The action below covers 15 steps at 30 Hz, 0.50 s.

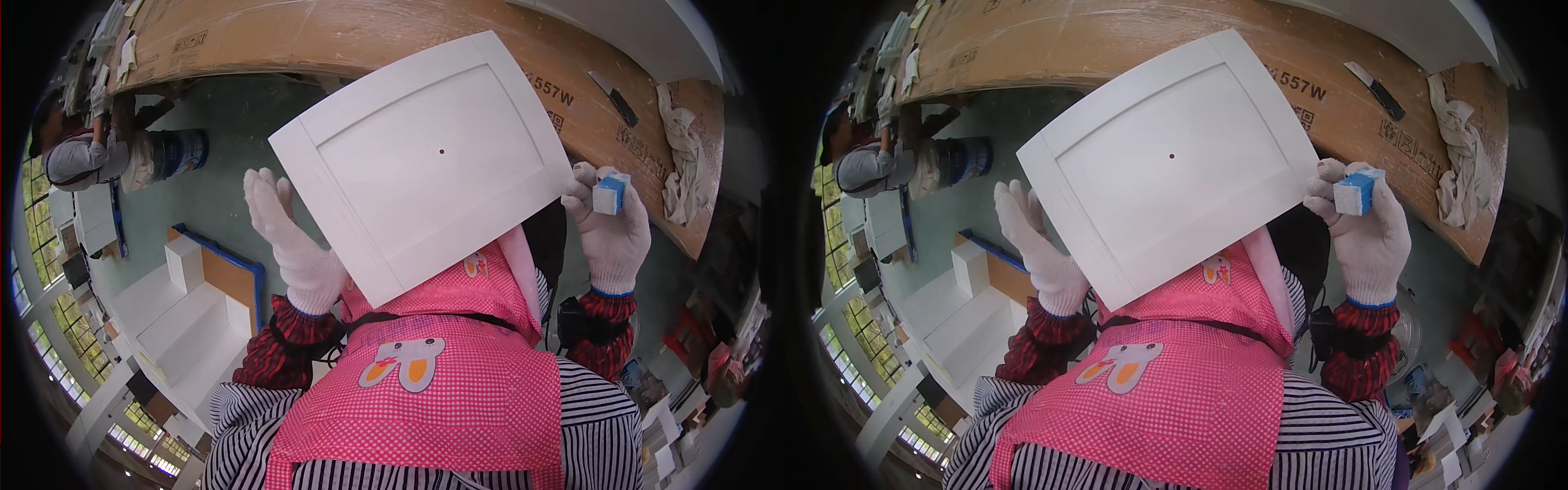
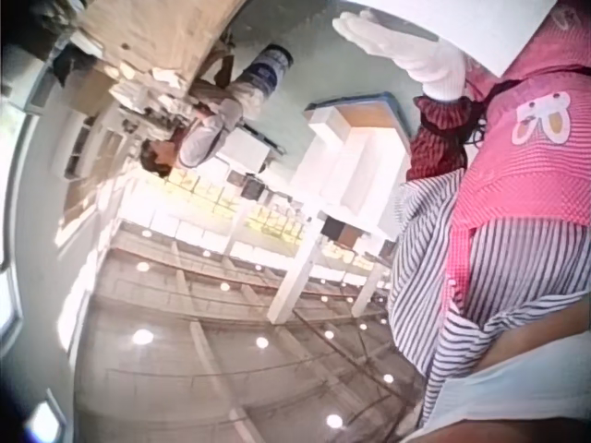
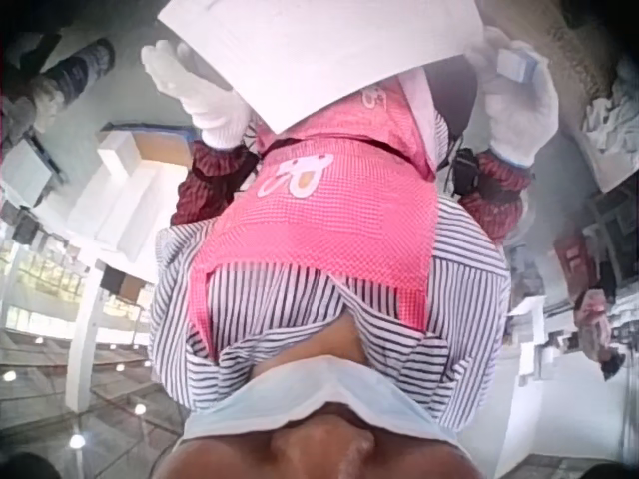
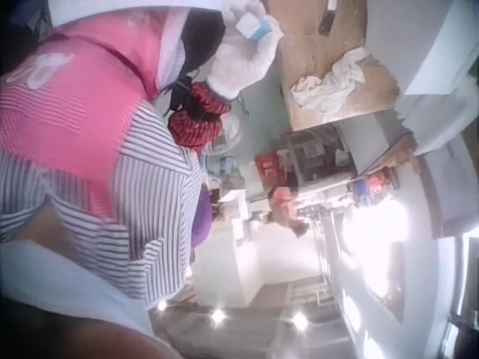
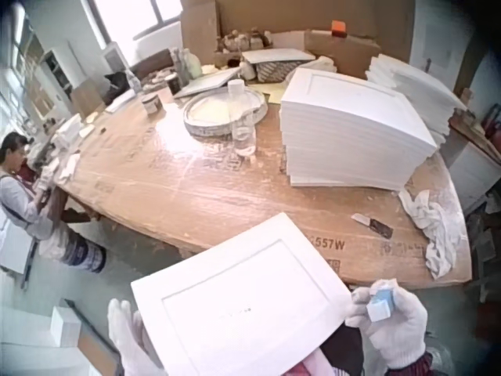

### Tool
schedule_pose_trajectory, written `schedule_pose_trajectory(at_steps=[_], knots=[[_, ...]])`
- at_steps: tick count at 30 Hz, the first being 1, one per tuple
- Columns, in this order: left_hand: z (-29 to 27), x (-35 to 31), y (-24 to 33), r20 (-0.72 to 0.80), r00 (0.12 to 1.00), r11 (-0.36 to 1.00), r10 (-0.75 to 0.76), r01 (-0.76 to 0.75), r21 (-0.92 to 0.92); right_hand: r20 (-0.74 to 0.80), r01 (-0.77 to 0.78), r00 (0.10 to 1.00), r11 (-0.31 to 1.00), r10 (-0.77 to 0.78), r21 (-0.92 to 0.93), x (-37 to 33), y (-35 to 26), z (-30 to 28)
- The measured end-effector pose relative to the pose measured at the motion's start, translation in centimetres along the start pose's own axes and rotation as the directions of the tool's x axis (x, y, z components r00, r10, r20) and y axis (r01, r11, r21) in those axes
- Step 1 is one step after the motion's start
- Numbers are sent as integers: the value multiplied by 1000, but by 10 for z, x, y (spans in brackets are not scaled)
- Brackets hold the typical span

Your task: The worker wipes a white cabinet door, applies a blue finishing block to the edges, and uses a small applicator stick to apply touch-up material to the corners.

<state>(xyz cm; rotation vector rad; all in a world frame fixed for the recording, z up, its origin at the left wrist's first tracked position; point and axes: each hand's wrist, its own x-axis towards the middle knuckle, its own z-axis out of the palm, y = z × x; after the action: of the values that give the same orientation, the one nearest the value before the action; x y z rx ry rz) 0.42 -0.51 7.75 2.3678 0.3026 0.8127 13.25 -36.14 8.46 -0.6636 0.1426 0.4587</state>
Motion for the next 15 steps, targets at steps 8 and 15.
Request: schedule_pose_trajectory(at_steps=[8,15], knots=[[-23,-4,-1,550,504,540,-666,834,-110,209,-243,954,963,214,121,3,23,54],[-30,2,4,633,584,663,-508,735,-146,10,-584,800,782,600,-217,-14,70,128]])
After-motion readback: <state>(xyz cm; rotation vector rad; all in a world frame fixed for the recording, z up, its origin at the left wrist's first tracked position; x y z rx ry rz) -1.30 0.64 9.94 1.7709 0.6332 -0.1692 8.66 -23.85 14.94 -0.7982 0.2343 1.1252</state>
